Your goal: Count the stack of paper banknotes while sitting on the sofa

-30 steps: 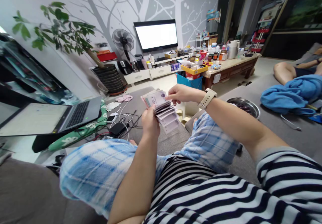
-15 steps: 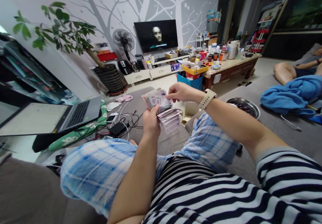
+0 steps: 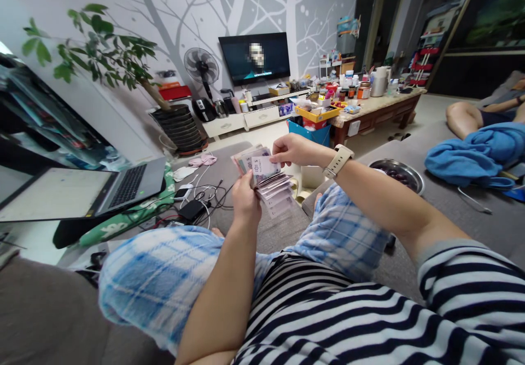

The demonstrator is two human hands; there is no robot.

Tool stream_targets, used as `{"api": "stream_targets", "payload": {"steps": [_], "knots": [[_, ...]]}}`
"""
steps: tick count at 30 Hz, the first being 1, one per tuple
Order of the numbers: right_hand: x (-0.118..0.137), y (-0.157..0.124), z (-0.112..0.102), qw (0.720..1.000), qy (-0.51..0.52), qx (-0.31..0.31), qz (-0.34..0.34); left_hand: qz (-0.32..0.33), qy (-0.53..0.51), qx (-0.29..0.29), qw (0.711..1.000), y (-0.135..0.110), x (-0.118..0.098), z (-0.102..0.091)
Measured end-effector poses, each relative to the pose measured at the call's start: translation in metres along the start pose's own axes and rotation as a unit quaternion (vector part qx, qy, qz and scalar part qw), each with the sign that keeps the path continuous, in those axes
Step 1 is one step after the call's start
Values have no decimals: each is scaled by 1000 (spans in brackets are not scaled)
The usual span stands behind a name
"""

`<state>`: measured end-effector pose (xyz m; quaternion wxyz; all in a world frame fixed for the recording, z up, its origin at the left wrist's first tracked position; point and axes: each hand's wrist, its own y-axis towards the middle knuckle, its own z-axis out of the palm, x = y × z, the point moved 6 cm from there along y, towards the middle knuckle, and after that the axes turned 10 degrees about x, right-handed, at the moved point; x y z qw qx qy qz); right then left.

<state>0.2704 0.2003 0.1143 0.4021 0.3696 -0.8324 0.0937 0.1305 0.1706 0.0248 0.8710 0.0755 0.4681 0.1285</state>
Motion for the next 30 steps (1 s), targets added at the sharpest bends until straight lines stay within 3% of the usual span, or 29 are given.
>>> {"api": "stream_targets", "payload": {"steps": [9,30], "knots": [[1,3,4,998,26,22,-50,-10,20,-11,1000,1,3,-4],[7,0,5,997,40,47,-39,-6,18,-4,1000,0,2,-2]]}}
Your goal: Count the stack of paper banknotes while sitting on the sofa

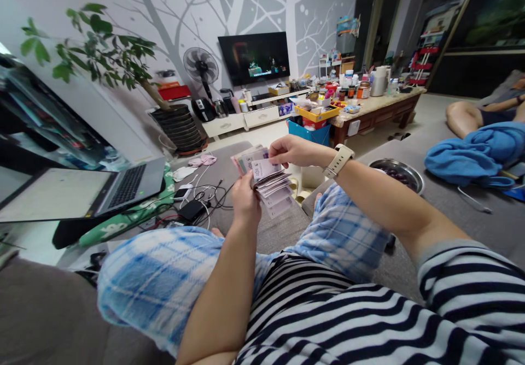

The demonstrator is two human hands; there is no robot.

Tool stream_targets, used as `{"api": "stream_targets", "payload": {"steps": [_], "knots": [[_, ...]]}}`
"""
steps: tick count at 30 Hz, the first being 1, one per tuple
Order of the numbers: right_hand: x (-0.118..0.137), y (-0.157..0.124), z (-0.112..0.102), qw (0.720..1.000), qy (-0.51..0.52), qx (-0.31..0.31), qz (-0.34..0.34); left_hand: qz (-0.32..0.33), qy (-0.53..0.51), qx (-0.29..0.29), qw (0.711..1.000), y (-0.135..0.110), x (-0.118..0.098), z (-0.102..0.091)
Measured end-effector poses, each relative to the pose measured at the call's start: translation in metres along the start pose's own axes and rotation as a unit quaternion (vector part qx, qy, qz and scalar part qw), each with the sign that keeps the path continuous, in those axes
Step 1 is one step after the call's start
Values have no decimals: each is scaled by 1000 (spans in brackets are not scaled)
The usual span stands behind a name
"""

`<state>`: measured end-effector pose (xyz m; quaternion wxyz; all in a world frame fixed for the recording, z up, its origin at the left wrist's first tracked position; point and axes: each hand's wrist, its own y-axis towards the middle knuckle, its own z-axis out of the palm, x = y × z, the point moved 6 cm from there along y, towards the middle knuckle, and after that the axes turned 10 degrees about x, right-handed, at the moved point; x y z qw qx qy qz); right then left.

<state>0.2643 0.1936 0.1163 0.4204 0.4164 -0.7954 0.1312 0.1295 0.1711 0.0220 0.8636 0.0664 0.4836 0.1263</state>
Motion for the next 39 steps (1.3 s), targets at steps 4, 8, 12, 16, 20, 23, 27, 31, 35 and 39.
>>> {"api": "stream_targets", "payload": {"steps": [4,8,12,16,20,23,27,31,35,39], "knots": [[1,0,0,1000,6,6,1,-1,7,-6,1000,1,1,-2],[2,-1,1,1000,20,12,1,-3,6,-2,1000,0,0,-1],[2,-1,2,999,30,18,1,-7,9,-8,1000,-1,-2,1],[1,0,3,999,35,22,-3,-3,5,-17,1000,-2,-2,1],[2,0,3,999,33,24,-13,-5,-4,-10,1000,-2,-1,1],[3,-1,3,999,33,24,-18,-7,-10,-5,1000,-1,-1,2],[4,-2,3,999,34,28,-12,-5,-8,-10,1000,-2,-3,3],[3,-1,4,999,32,31,-13,-5,-6,-21,1000,-3,-3,3],[2,-1,4,999,35,28,-11,-2,-5,-12,1000,-3,-4,4],[4,-2,6,999,35,38,-2,-2,-6,8,1000,-3,-7,7]]}}
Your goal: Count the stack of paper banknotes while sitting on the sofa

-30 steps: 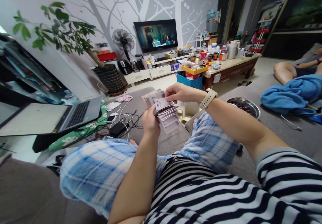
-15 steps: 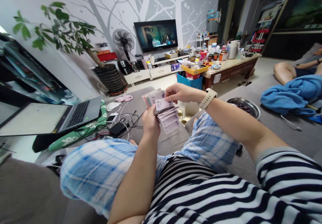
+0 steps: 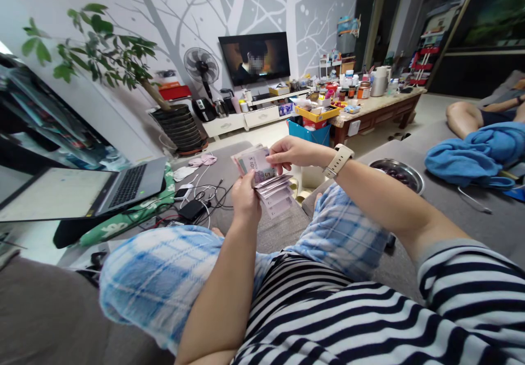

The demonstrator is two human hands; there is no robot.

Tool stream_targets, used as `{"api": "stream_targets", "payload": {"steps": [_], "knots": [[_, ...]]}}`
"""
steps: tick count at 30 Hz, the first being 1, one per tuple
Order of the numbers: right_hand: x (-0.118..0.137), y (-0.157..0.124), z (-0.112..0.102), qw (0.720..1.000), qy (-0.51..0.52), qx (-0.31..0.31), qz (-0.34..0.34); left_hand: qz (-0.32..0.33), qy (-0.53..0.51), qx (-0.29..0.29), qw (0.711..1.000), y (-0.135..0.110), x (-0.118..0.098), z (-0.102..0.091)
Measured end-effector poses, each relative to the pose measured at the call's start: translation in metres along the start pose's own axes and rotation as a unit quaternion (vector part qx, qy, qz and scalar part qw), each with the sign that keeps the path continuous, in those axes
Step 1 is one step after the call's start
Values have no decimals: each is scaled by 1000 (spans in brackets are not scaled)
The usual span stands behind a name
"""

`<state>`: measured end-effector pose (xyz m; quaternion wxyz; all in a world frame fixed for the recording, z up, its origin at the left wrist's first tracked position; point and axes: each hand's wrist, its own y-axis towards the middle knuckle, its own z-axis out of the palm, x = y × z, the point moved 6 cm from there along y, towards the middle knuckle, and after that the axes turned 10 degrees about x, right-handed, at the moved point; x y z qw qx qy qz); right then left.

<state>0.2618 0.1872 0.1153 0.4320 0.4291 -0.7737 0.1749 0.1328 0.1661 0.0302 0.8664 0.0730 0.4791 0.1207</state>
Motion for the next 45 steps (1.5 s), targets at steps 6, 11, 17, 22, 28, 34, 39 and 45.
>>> {"api": "stream_targets", "payload": {"steps": [6,11,17,22,28,34,39,45], "knots": [[-12,-3,-16,982,-130,-95,96,-11,-10,20,1000,1,5,0],[-18,-3,-24,968,-155,-157,121,-2,-3,31,1000,1,4,2],[-16,-1,-20,974,-149,-138,103,3,6,33,999,-2,0,5],[-14,-1,-20,973,-157,-137,95,0,-6,22,1000,1,4,0],[-12,-1,-19,978,-149,-126,74,16,-6,13,1000,7,7,-7],[-6,-3,-18,982,-143,-115,48,12,1,-13,1000,6,8,-11],[-7,-1,-16,986,-125,-102,41,8,0,-16,1000,6,8,-11],[-7,0,-14,991,-107,-83,17,8,11,-21,1000,6,8,-13]]}}
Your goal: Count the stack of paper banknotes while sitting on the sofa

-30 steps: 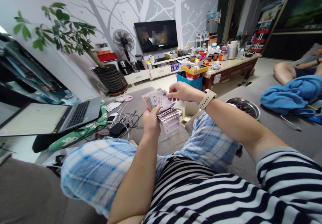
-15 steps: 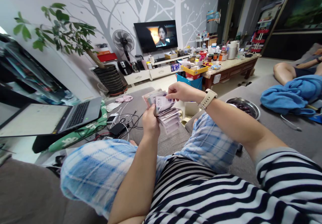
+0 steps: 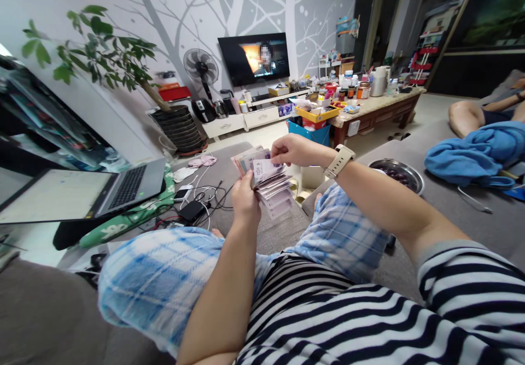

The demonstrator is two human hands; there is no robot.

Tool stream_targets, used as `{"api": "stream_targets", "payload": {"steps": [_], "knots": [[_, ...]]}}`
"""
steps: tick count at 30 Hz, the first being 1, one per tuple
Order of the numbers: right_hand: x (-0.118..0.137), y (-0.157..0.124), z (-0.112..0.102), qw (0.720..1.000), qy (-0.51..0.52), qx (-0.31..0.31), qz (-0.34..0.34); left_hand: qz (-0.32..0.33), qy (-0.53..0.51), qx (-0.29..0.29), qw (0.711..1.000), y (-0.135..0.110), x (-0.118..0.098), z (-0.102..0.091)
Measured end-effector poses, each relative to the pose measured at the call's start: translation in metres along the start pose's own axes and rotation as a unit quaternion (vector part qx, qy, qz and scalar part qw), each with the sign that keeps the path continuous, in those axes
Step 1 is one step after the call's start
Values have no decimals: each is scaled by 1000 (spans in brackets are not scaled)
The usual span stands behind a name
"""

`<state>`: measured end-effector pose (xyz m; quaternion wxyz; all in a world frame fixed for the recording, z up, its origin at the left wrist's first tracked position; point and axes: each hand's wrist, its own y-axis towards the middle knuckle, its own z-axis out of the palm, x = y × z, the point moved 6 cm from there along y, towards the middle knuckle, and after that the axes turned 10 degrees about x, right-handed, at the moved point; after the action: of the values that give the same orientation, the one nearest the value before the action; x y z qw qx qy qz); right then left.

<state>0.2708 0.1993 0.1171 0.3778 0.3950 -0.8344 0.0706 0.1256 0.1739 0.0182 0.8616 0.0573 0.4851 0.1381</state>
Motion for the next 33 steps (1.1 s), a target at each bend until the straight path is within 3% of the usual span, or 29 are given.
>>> {"api": "stream_targets", "payload": {"steps": [26,33], "knots": [[8,-7,4,995,82,57,-10,-11,-5,23,1000,0,-1,7],[11,-9,7,994,82,70,3,1,-1,4,1000,-5,-7,7]]}}
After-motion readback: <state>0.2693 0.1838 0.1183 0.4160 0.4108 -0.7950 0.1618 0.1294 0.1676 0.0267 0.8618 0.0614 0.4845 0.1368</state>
